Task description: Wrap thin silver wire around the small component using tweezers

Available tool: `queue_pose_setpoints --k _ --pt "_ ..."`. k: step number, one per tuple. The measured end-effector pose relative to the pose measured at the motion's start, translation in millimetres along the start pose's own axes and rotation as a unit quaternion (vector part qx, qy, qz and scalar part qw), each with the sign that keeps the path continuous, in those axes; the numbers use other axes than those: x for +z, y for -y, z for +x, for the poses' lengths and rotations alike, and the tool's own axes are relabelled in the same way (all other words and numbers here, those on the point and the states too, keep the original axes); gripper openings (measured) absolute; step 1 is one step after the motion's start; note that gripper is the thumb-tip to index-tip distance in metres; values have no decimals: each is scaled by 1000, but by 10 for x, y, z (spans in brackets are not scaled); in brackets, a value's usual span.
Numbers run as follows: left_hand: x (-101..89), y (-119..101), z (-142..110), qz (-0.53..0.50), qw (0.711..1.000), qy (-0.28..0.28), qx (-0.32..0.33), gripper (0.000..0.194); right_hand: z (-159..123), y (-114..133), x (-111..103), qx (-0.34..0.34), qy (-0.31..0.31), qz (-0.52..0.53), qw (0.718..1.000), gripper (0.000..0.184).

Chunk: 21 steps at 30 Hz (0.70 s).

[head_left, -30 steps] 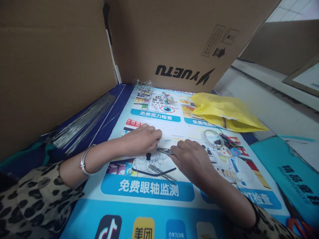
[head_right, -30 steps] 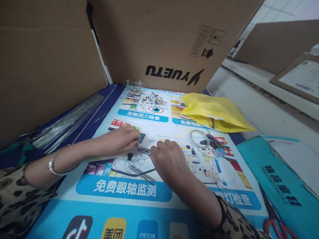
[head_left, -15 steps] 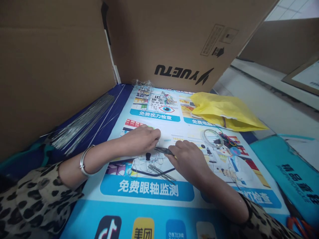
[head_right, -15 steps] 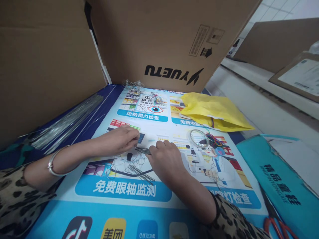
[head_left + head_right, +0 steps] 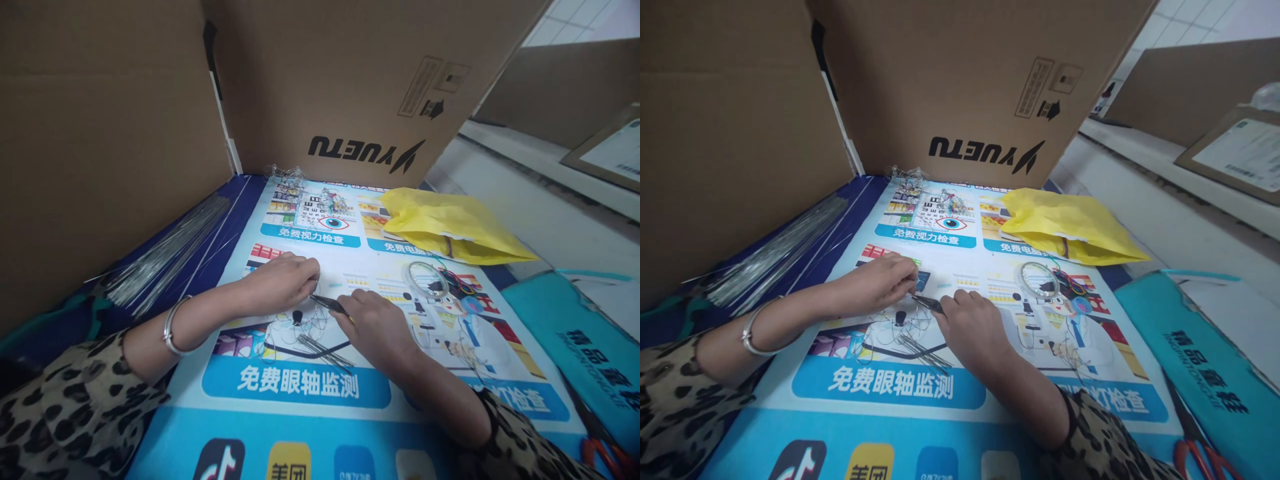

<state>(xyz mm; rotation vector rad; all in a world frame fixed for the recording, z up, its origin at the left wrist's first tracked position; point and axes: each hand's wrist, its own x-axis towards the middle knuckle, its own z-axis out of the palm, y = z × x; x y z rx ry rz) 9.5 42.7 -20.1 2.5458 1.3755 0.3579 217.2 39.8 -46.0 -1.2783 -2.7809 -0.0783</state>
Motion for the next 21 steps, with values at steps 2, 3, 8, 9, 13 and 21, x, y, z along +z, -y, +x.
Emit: queue_pose_setpoints --k 2,3,8,9,13,21 --pt "-1 5 0 -5 1000 -7 -2 13 -6 -2 28 1 -9 9 1000 25" --pt "0 7 -1 -6 1000 -12 -4 13 -7 -5 42 2 -14 12 1000 25" --pt "10 14 -6 -13 1000 -24 -7 14 -6 -17 87 1 -29 13 999 26" --pt "11 15 -8 -16 1000 -26 -5 14 -6 -18 91 -1 -32 12 999 26" --pt "4 14 -14 -28 999 -29 1 16 -4 -20 102 -2 -37 7 999 26" --pt "49 51 -14 -36 999 -25 5 16 7 -26 133 -8 -39 11 999 26"
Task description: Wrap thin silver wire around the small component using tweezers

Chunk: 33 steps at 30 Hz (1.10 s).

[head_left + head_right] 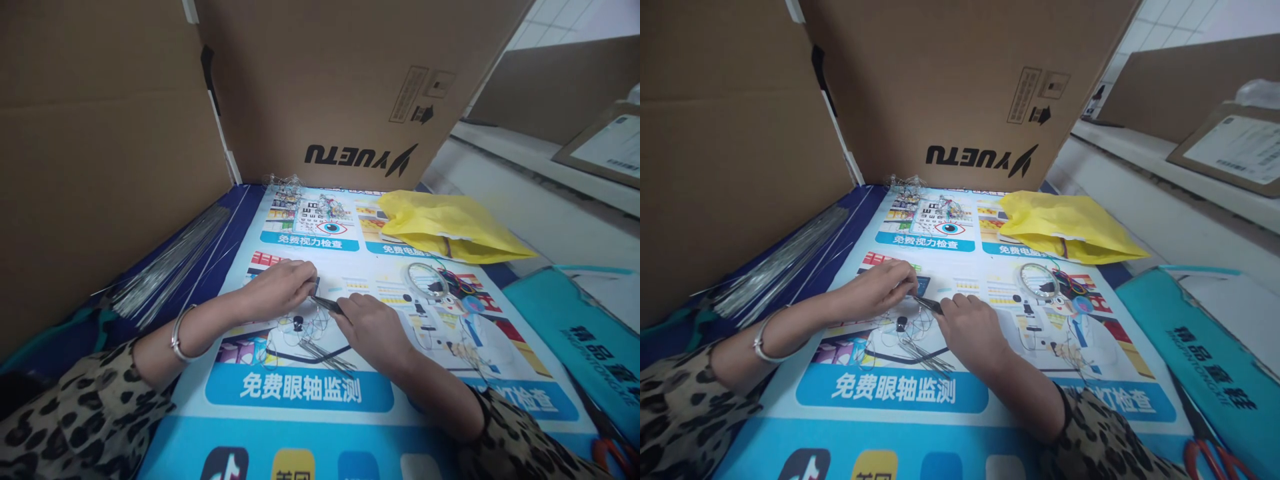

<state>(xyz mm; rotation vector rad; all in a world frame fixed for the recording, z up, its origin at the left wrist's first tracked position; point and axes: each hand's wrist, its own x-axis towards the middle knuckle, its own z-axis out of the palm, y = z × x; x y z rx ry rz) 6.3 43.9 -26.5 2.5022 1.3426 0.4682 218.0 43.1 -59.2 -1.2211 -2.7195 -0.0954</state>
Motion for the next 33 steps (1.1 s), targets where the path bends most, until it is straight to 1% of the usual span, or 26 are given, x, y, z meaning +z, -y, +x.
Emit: queue_pose_setpoints --k 7,11,19,26,33 --pt "51 33 -3 -27 1000 -9 -12 19 6 -13 40 4 -20 2 1000 26" --pt "63 38 -13 -33 999 -20 -8 19 12 -38 53 -8 -23 17 1000 27" --pt "109 77 -34 -32 998 -46 28 18 13 -60 65 -3 6 50 999 28" --pt "107 87 -38 -33 998 -45 39 19 33 -71 33 20 35 76 996 28" --pt "119 135 -47 -35 997 -59 40 18 28 -112 15 11 27 67 997 28"
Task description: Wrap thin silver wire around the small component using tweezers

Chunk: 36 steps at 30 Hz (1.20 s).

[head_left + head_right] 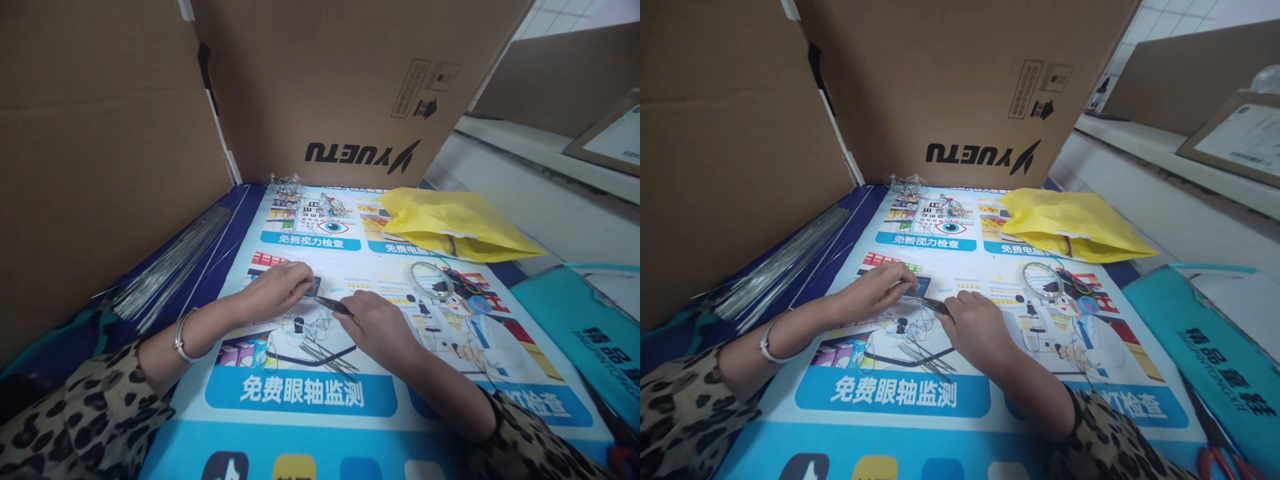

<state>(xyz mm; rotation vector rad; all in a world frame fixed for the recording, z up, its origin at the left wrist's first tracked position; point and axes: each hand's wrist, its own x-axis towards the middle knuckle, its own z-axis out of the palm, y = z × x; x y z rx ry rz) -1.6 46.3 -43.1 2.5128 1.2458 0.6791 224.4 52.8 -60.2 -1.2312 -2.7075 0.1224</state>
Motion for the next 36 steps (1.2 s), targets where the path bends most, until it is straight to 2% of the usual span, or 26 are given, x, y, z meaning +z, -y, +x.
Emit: queue_pose_setpoints --k 13,21,31,36 --pt "4 -32 -6 -11 1000 2 0 19 -12 42 -48 -7 2 -30 1000 30" --pt "76 -9 -27 42 998 -36 31 12 -41 83 -70 6 7 -42 999 29" --pt "160 -114 -59 91 994 -67 -8 9 -50 172 -85 17 -14 -119 993 26" --pt "186 -120 -63 106 991 -76 -16 10 -54 163 -55 -1 -16 -135 991 24"
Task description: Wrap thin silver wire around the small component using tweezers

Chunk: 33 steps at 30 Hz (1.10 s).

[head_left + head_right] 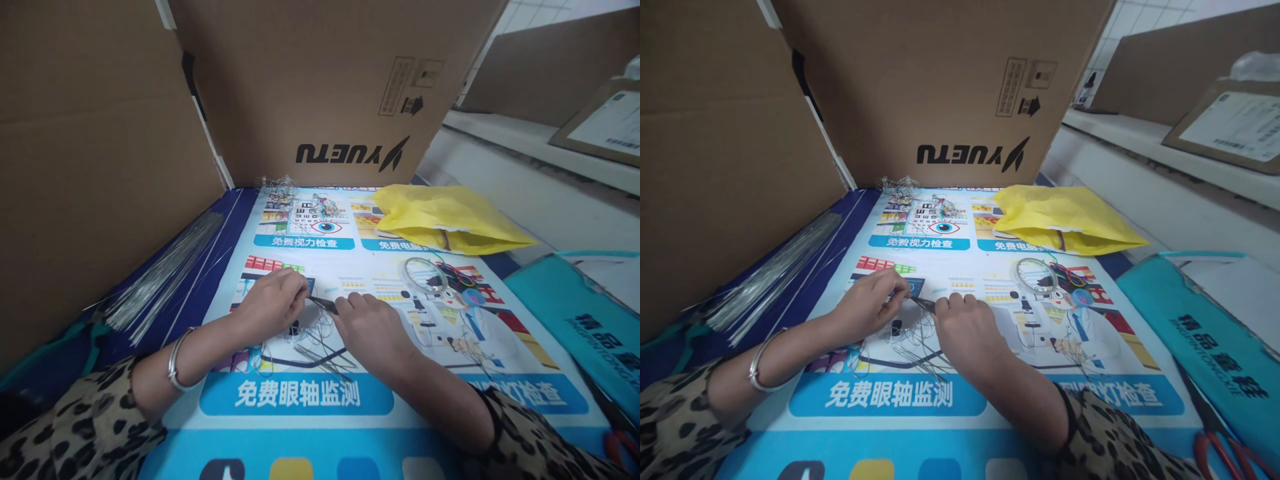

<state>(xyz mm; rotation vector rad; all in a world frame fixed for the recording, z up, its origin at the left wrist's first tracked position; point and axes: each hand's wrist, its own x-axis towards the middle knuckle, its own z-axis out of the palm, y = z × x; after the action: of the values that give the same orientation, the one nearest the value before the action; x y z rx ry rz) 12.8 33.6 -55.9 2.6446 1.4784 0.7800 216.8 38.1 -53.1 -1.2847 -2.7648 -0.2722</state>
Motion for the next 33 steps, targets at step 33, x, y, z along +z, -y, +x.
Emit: queue_pose_setpoints --k 33 --pt "-77 152 15 -205 975 40 -72 18 73 -218 133 -5 9 150 989 29"
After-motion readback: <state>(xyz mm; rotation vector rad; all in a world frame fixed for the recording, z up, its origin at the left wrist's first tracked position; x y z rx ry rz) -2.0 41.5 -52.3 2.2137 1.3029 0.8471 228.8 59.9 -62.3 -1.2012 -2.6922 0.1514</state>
